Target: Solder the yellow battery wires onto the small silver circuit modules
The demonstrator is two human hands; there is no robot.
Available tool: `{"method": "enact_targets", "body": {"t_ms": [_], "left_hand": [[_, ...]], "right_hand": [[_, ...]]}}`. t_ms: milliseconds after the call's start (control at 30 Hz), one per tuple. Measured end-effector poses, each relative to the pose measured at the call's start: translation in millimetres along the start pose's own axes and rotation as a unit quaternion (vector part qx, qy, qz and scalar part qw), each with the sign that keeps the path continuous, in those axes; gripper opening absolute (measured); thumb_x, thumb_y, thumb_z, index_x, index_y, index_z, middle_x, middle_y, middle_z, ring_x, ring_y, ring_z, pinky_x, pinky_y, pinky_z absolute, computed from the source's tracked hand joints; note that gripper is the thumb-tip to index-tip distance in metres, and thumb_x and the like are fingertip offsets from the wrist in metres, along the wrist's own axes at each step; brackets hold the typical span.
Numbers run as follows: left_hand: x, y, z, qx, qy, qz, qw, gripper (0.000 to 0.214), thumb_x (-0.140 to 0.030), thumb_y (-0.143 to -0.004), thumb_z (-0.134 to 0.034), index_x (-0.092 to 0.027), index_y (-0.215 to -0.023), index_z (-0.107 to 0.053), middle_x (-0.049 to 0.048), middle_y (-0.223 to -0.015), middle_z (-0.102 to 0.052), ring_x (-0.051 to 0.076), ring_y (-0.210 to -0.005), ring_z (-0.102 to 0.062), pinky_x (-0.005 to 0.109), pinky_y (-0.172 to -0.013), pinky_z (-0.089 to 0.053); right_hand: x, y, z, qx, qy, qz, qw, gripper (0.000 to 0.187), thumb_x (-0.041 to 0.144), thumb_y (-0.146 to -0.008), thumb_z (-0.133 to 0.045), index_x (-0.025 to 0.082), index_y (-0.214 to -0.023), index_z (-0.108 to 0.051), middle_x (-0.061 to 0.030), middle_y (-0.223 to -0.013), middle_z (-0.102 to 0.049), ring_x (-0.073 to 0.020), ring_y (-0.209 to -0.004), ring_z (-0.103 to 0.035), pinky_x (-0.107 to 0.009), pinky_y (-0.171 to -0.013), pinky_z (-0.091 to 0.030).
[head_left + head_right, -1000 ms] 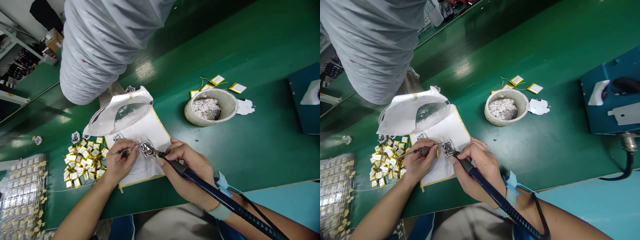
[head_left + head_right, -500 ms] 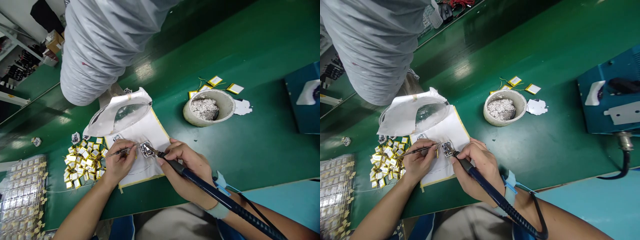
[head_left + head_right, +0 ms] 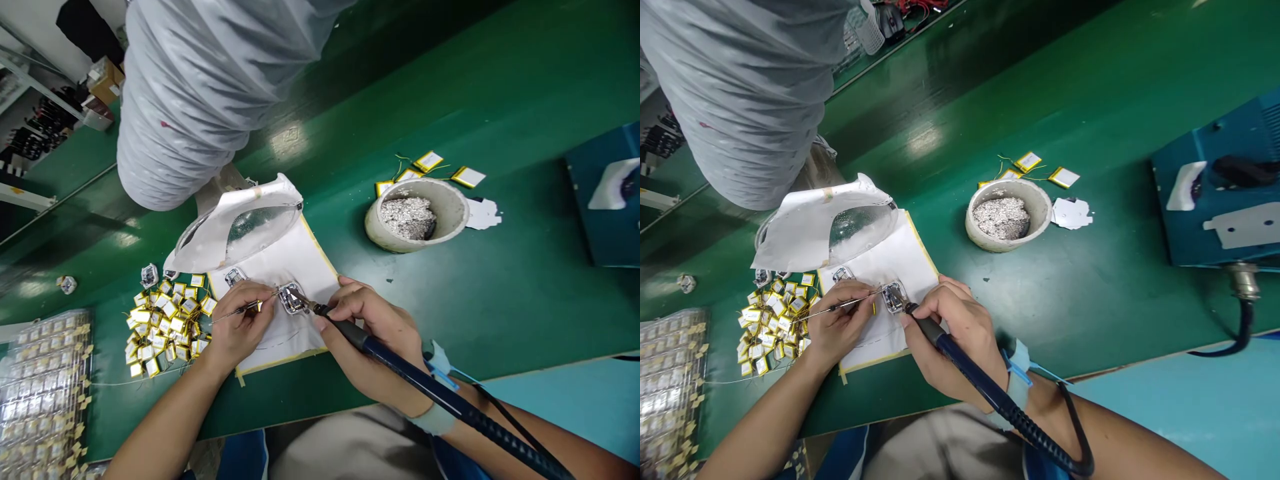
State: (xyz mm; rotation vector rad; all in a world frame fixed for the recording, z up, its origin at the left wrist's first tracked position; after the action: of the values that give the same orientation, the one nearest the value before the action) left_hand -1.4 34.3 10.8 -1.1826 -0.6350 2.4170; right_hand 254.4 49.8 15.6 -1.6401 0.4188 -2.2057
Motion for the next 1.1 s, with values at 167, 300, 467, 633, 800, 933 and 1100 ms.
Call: {"method": "enact_targets", "body": {"t_ms": [167,300,467,633,800,933,1100], "left_hand": [[1.6,-0.2,-0.6,0.003,0.001,-0.004,1.000,0.027,-0.013,-0.116,-0.093,-0.031,-0.135,-0.086,0.0041,-0.111,-0.098,0.025,-0.095,-0.097,0.042,-0.086,-0.082],[2.4,1.0,-1.6,-0.007,0.000,0.006,1.000,0.017,-0.020,-0.119,-0.092,-0.031,-0.130,-0.088,0.0046,-0.107,-0.097,0.025,-0.093,-0.096,0.043,-0.084,-0.083],[1.1,-0.3,-1.9,-0.002,-0.003,0.002,1.000,0.017,-0.018,-0.120,-0.092,-0.030,-0.131,-0.087,0.0035,-0.108,-0.097,0.024,-0.094,-0.096,0.041,-0.084,-0.082],[0.5,-1.9,-1.8,0.000,-0.002,-0.002,1.000,0.023,-0.015,-0.118,-0.092,-0.032,-0.134,-0.087,0.0044,-0.109,-0.097,0.025,-0.094,-0.097,0.042,-0.083,-0.082],[1.0,0.9,-1.8,-0.006,-0.011,0.008,1.000,0.010,-0.021,-0.121,-0.092,-0.028,-0.127,-0.087,0.0041,-0.108,-0.097,0.023,-0.096,-0.097,0.039,-0.086,-0.082],[6.0,5.3,-0.5,-0.036,-0.013,0.032,0.999,0.008,-0.027,-0.121,-0.092,-0.028,-0.127,-0.088,0.0053,-0.110,-0.097,0.024,-0.099,-0.096,0.040,-0.087,-0.081],[10.1,4.1,-2.0,-0.044,-0.023,0.042,0.998,0.008,-0.031,-0.121,-0.093,-0.027,-0.124,-0.088,0.0054,-0.107,-0.096,0.024,-0.096,-0.095,0.040,-0.086,-0.080]], "right_hand": [[0.4,0.2,-1.0,0.002,0.002,-0.002,1.000,0.025,0.018,-0.106,-0.087,0.034,-0.103,-0.067,0.0089,-0.081,-0.074,-0.0211,-0.071,-0.080,-0.054,-0.107,-0.083],[0.1,0.7,-0.9,0.005,-0.001,0.001,1.000,0.025,0.019,-0.106,-0.088,0.034,-0.103,-0.068,0.0088,-0.081,-0.074,-0.0215,-0.069,-0.080,-0.055,-0.106,-0.083],[-0.8,1.9,-2.4,0.015,0.014,0.009,1.000,0.023,0.023,-0.110,-0.086,0.034,-0.104,-0.067,0.0087,-0.081,-0.074,-0.0209,-0.067,-0.078,-0.055,-0.106,-0.082],[-0.2,1.6,-2.8,0.012,0.004,0.002,1.000,0.025,0.020,-0.106,-0.088,0.034,-0.103,-0.068,0.0074,-0.081,-0.075,-0.0232,-0.069,-0.080,-0.056,-0.105,-0.084],[1.0,0.7,0.3,-0.010,0.002,-0.005,1.000,0.026,0.019,-0.107,-0.087,0.035,-0.107,-0.066,0.0087,-0.083,-0.076,-0.0237,-0.073,-0.084,-0.058,-0.110,-0.085],[1.2,0.0,1.0,-0.005,0.004,0.003,1.000,0.027,0.019,-0.110,-0.086,0.036,-0.108,-0.066,0.0072,-0.082,-0.077,-0.0248,-0.071,-0.085,-0.057,-0.109,-0.086],[0.6,0.6,-1.5,-0.005,-0.003,-0.003,1.000,0.025,0.021,-0.111,-0.085,0.036,-0.107,-0.065,0.0070,-0.082,-0.075,-0.0261,-0.075,-0.086,-0.058,-0.106,-0.085]]}}
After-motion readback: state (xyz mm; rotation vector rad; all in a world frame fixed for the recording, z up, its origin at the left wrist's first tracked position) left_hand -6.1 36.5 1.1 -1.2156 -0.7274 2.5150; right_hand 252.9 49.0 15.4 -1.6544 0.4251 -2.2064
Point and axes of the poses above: each hand's wrist, its own y-axis away from the middle knuckle, its own z-axis out of the back of the hand, x = y × z, the point moved 3 cm from there along -y, towards the middle knuckle
